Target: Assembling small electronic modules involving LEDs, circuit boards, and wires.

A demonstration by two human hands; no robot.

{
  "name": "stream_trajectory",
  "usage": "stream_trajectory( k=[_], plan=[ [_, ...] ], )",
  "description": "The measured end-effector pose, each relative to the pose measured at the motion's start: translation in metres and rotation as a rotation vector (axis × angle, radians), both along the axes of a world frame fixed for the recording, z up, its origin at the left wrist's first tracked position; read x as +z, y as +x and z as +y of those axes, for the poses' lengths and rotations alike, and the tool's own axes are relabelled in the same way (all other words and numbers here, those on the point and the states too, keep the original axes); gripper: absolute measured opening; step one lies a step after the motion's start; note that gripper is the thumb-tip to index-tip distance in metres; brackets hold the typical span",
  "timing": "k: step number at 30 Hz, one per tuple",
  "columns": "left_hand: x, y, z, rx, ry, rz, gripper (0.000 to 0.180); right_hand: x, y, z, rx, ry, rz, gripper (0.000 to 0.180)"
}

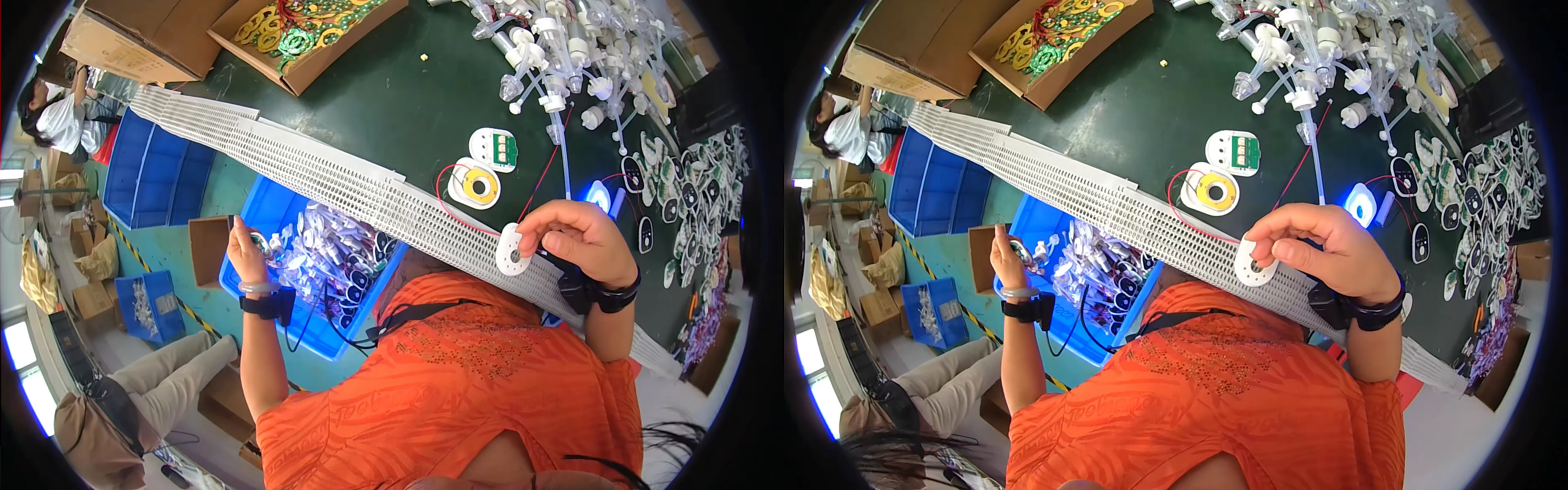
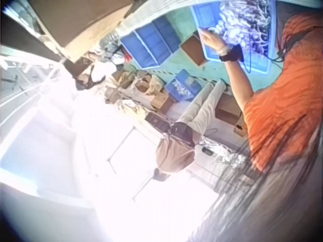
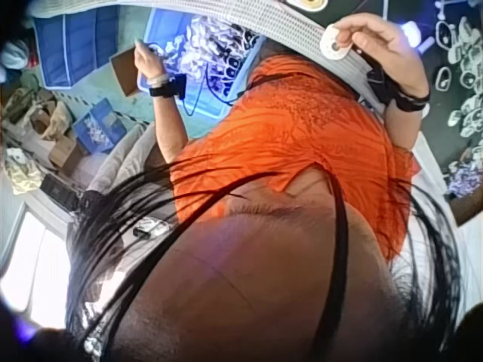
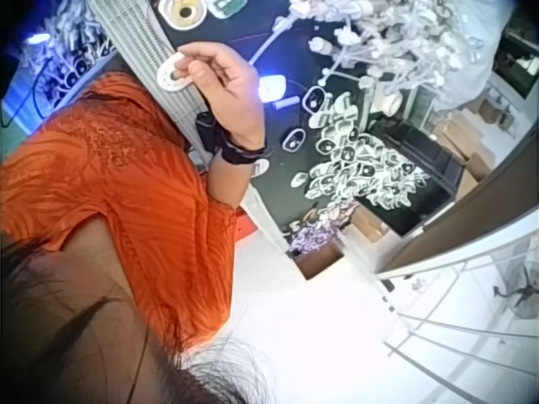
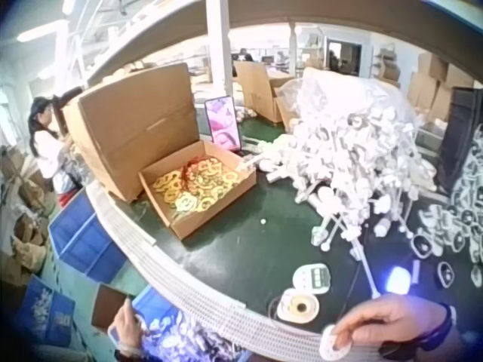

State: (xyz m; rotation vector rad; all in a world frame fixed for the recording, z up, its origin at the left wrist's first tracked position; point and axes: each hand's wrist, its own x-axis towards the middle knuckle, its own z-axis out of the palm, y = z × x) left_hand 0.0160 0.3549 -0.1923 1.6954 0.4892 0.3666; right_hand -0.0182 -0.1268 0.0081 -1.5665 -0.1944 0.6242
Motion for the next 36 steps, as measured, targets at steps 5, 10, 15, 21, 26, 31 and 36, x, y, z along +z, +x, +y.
stream_trajectory(
  k=[5,10,15,21,26,31,36],
  plan=[
    [-0.006,0.01,0.008,-0.014,0.109,-0.051,0.044,0.0,0.0,-0.001,-0.022,0.016,0.004,0.026],
    [0.013,0.018,-0.006,-0.09,0.192,-0.013,0.041,-0.002,0.0,-0.003,-0.045,0.017,0.018,0.026],
    [0.0,0.022,0.001,-0.104,0.234,-0.041,0.043,-0.002,0.001,-0.004,-0.044,0.022,0.007,0.026],
    [-0.004,0.024,0.001,-0.092,0.265,-0.055,0.043,-0.002,0.0,-0.005,-0.051,0.013,0.008,0.026],
    [0.002,0.023,-0.005,-0.114,0.256,-0.067,0.043,-0.003,0.0,-0.006,-0.058,0.012,0.013,0.027],
    [-0.009,0.023,0.004,-0.1,0.318,-0.045,0.045,-0.003,0.001,-0.008,-0.052,0.029,0.007,0.027],
    [-0.003,0.021,-0.001,-0.099,0.246,-0.009,0.044,-0.005,0.001,-0.008,-0.053,0.026,0.009,0.027]
  ],
)
